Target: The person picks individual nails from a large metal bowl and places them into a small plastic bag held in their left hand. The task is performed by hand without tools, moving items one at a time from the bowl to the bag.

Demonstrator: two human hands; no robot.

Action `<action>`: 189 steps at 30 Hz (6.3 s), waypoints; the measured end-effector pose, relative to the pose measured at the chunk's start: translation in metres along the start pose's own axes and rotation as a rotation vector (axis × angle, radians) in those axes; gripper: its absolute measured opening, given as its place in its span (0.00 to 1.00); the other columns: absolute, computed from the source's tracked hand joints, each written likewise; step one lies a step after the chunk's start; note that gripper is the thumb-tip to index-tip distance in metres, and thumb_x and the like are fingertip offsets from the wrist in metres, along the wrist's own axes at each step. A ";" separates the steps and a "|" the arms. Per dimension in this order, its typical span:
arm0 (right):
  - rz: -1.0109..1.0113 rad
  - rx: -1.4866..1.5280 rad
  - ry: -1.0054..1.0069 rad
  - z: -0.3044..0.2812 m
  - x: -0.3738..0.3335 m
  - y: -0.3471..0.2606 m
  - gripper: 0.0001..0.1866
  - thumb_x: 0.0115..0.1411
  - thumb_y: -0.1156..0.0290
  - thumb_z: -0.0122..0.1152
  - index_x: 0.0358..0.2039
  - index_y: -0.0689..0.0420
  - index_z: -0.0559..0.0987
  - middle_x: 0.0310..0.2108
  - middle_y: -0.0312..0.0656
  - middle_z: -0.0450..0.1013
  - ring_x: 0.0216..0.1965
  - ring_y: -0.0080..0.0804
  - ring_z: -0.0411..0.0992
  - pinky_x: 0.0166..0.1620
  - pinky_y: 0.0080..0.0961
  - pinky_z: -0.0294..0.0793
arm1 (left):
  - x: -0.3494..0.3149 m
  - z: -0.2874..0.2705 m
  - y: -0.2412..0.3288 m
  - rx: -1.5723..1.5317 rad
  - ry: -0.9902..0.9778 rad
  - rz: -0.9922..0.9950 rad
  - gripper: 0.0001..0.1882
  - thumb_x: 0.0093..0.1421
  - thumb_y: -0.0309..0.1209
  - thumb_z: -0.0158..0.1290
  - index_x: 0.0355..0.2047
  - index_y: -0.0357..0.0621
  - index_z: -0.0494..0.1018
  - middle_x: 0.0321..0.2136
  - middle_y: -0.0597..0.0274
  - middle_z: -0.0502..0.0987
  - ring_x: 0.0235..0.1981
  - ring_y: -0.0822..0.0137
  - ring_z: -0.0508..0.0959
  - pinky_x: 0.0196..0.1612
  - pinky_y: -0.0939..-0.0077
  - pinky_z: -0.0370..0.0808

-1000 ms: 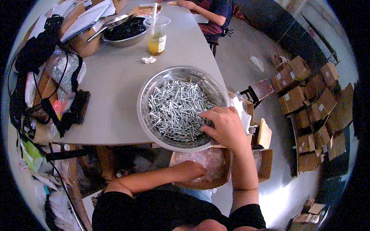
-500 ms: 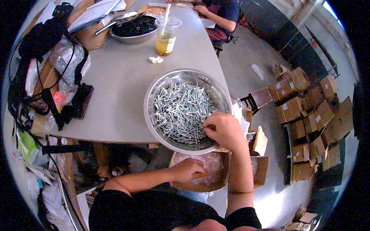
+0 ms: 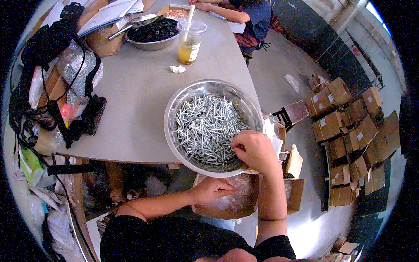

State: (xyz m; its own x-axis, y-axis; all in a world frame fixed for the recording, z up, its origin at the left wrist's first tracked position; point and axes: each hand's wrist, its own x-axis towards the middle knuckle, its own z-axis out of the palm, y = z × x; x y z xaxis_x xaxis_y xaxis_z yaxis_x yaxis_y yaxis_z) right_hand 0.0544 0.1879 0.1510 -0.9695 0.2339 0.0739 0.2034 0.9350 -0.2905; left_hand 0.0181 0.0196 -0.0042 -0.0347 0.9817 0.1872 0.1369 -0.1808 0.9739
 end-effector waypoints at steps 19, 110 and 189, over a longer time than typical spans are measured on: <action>-0.048 0.213 0.126 -0.006 -0.006 -0.001 0.06 0.47 0.76 0.64 0.28 0.58 0.80 0.28 0.45 0.76 0.31 0.43 0.75 0.36 0.32 0.74 | -0.007 -0.004 0.002 0.042 0.076 -0.120 0.08 0.60 0.32 0.56 0.35 0.40 0.77 0.29 0.59 0.79 0.30 0.69 0.77 0.37 0.71 0.73; -0.094 0.188 0.463 -0.012 -0.063 -0.001 0.12 0.47 0.73 0.69 0.34 0.57 0.79 0.32 0.43 0.74 0.35 0.43 0.74 0.38 0.35 0.74 | 0.015 0.072 -0.051 0.639 -0.369 0.184 0.13 0.60 0.33 0.46 0.44 0.44 0.71 0.36 0.50 0.70 0.43 0.50 0.72 0.48 0.58 0.71; 0.261 0.696 0.205 0.066 -0.172 0.001 0.07 0.48 0.79 0.65 0.31 0.62 0.81 0.30 0.45 0.76 0.33 0.41 0.77 0.36 0.30 0.77 | 0.007 0.007 0.019 0.006 -0.288 -0.280 0.21 0.53 0.30 0.64 0.46 0.37 0.72 0.38 0.60 0.78 0.36 0.74 0.77 0.39 0.76 0.75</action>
State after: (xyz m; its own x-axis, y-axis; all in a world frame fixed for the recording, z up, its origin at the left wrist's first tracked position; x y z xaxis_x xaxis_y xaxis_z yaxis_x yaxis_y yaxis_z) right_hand 0.2119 0.1311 0.0755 -0.8432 0.5322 0.0761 0.2232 0.4752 -0.8511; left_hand 0.0269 0.0230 0.0146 0.2074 0.9697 -0.1294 0.1674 0.0952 0.9813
